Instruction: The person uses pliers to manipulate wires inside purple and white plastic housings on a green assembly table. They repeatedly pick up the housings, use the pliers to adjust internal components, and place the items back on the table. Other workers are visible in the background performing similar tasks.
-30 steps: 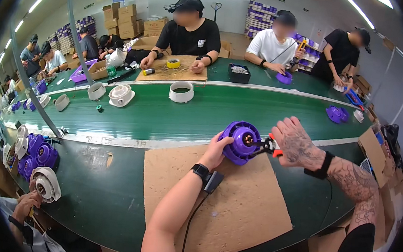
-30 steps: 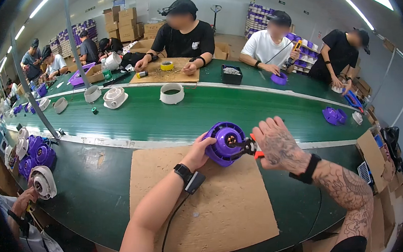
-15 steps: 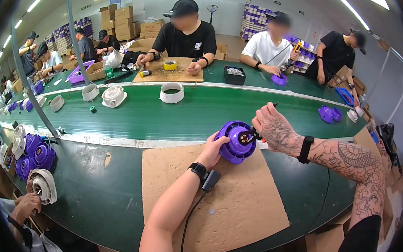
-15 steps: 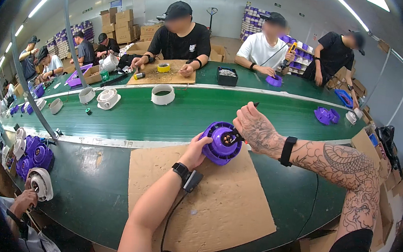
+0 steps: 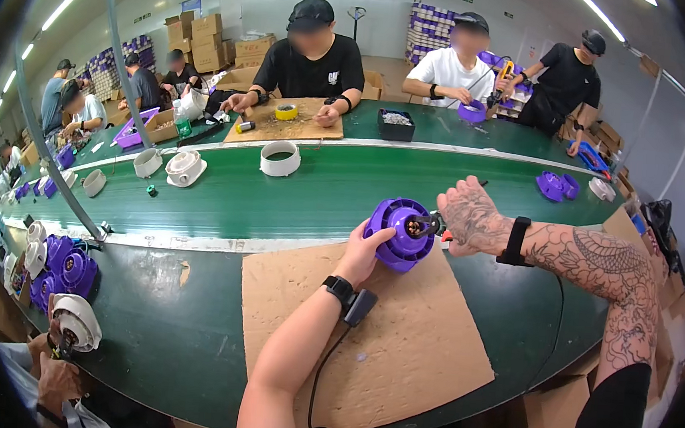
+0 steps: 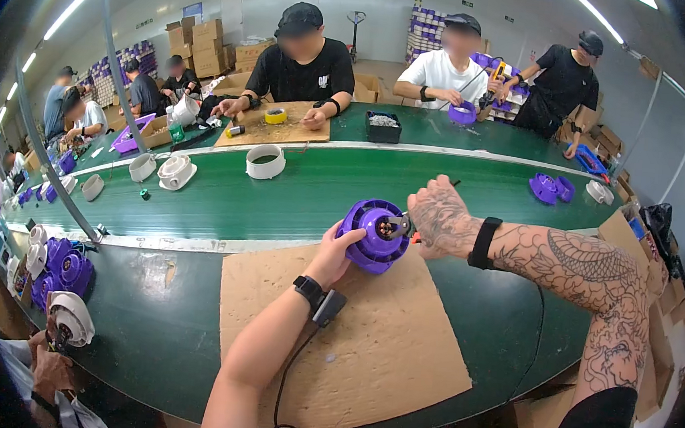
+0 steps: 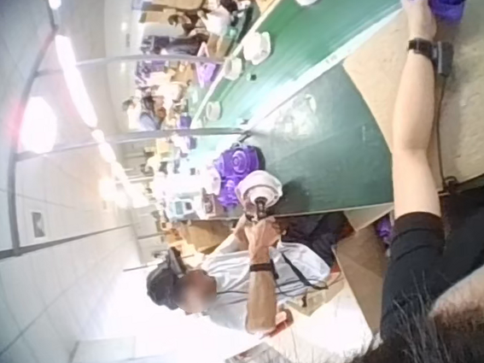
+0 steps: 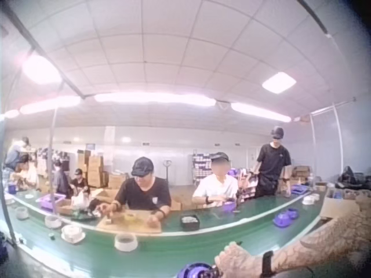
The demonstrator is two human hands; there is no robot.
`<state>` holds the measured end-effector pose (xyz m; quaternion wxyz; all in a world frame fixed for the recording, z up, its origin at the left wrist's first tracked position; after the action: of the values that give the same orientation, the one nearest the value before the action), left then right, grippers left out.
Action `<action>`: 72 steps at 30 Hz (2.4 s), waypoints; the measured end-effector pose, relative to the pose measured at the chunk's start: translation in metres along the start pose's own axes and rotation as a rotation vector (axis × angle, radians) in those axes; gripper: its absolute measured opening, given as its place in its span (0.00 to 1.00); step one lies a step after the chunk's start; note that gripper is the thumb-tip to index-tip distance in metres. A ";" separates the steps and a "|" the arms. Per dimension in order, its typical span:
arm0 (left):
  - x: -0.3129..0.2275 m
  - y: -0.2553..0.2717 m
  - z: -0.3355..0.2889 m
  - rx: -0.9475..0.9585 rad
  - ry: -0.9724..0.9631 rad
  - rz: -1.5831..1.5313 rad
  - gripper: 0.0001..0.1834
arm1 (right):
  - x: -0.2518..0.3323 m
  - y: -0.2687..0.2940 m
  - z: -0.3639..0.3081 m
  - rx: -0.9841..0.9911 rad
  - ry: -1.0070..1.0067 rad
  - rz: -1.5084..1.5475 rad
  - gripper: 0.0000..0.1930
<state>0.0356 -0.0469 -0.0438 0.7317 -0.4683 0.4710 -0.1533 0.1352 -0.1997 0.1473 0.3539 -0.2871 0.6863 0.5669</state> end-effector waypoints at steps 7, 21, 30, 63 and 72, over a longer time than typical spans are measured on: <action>0.001 -0.017 -0.007 -0.030 -0.134 0.207 0.32 | -0.001 -0.009 -0.013 -0.160 -0.059 -0.113 0.23; -0.036 0.046 0.020 -0.580 -0.331 0.652 0.30 | -0.047 -0.048 -0.043 0.374 -0.224 1.020 0.19; -0.071 0.037 0.012 -0.732 0.064 0.928 0.44 | 0.084 -0.104 -0.052 0.557 0.426 2.678 0.20; -0.030 -0.007 0.015 -0.090 -0.052 0.805 0.17 | 0.152 -0.133 -0.015 0.630 1.201 2.916 0.25; -0.114 0.104 0.054 -0.618 -0.020 1.289 0.21 | 0.160 -0.142 -0.013 0.670 1.293 2.985 0.20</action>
<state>0.0002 0.1120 -0.0615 0.5148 -0.2838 0.6694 0.4543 0.1528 -0.2391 -0.0629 0.7476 -0.4914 -0.4465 -0.0165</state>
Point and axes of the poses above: each hand's wrist, its own z-axis towards the middle knuckle, its own y-axis out of the back of the hand, x = y × z, the point moved 3 cm from there along z, towards the middle knuckle, and after that the axes turned 14 degrees about -z, right-handed, at the moved point
